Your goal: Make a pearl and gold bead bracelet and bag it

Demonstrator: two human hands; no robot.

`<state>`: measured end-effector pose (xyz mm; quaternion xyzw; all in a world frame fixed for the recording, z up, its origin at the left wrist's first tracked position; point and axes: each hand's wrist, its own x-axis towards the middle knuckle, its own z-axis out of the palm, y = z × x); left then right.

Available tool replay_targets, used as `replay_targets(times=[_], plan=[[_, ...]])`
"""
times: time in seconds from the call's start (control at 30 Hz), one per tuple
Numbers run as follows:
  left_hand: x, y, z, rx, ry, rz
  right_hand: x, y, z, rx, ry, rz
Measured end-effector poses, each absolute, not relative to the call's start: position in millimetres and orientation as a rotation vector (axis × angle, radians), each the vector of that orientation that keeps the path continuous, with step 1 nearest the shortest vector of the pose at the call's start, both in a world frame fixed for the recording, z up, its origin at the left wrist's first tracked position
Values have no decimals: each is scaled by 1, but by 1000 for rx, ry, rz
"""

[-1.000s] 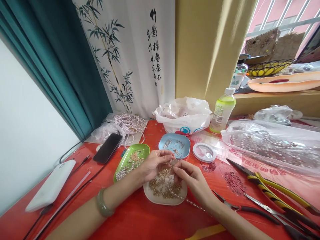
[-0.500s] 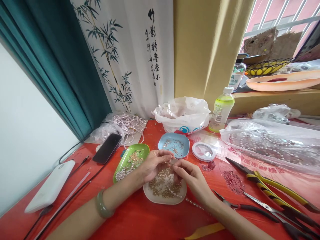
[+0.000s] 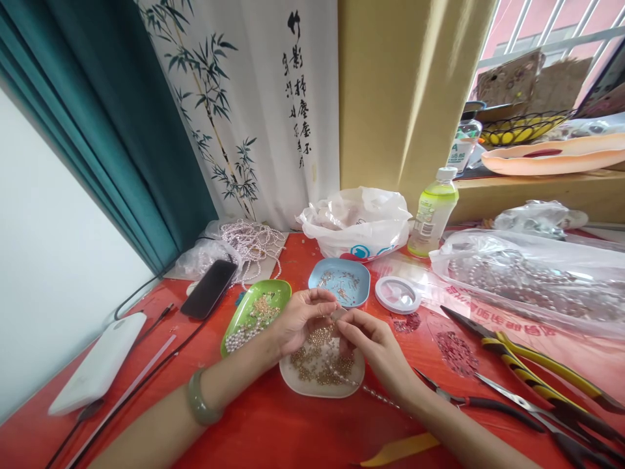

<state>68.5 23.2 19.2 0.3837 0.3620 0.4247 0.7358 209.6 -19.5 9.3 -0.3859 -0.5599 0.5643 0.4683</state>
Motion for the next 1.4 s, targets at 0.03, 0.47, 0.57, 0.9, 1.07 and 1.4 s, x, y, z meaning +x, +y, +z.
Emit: replay_targets(times=[0.03,0.47,0.57,0.9,1.07,1.4], plan=[[68,23,20,849,796,934,209,-19,9,-948,-1382,1380],[61,27,29,1162,869,861,209,-17,5,-1013,-1454,1293],[56,30,35,1270,911,879,209,-17,6,-1016,-1452,1297],[21,52,55,1545,1008,804,209,-16,6,-1098,-1470,1293],[-22,70,61,1895,1207,642,210,-15,5,-1118,-1512,1237],[-54,86,30,2176,1306,254,212,-16,8,-1098,-1484,1303]])
